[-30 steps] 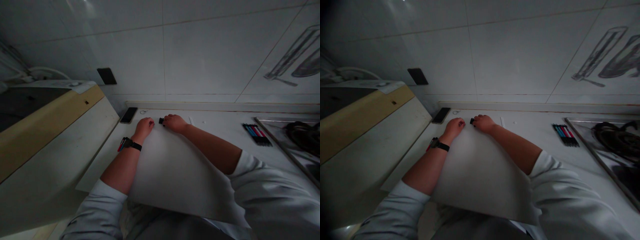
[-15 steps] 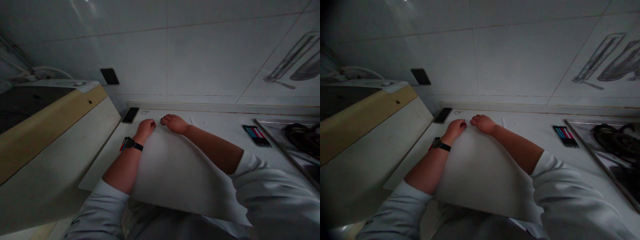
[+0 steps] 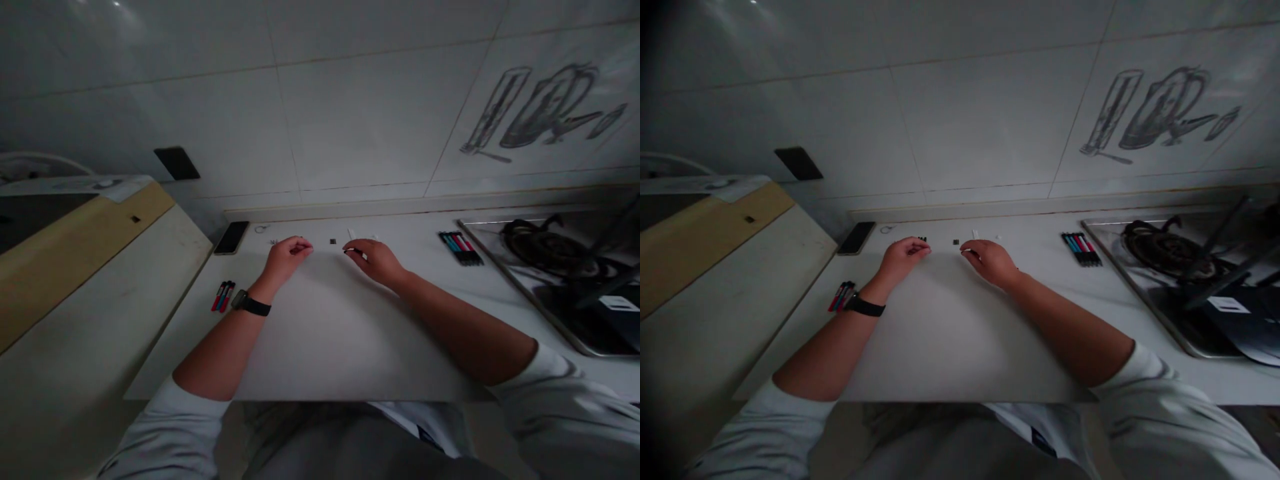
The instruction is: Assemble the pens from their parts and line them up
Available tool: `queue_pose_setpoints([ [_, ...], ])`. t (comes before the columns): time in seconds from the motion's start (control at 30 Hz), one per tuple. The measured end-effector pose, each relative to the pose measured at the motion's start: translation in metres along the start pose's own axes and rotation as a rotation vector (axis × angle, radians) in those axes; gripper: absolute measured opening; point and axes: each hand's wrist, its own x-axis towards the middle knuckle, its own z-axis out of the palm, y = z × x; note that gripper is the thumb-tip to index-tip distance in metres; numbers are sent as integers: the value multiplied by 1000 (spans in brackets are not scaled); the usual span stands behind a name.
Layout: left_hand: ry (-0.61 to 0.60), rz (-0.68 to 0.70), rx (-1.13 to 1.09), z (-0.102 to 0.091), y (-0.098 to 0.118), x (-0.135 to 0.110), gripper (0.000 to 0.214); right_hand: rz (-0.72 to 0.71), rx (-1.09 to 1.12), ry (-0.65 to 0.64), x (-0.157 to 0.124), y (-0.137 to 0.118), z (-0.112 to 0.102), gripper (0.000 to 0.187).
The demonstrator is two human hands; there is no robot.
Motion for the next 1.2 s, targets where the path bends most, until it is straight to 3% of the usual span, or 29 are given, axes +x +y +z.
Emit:
queue_pose_setpoints([
  [0.1,-103,-7,-162,19,20,3,19,59,112,56,-12,15,7,26],
  [0.2,-142,-37,-228,37,27,4,22,137,224,100,-14,23,14,26],
  [0.37,20,-69,-225,58,13,-3,18,167,321,142,-11,25,21,22],
  [0.63,8,-70,-248,56,12,-13,19,198,445,197,-12,16,27,21],
  [1.2,-75,-75,-286,66,17,-19,21,133,351,181,-18,6,26,20],
])
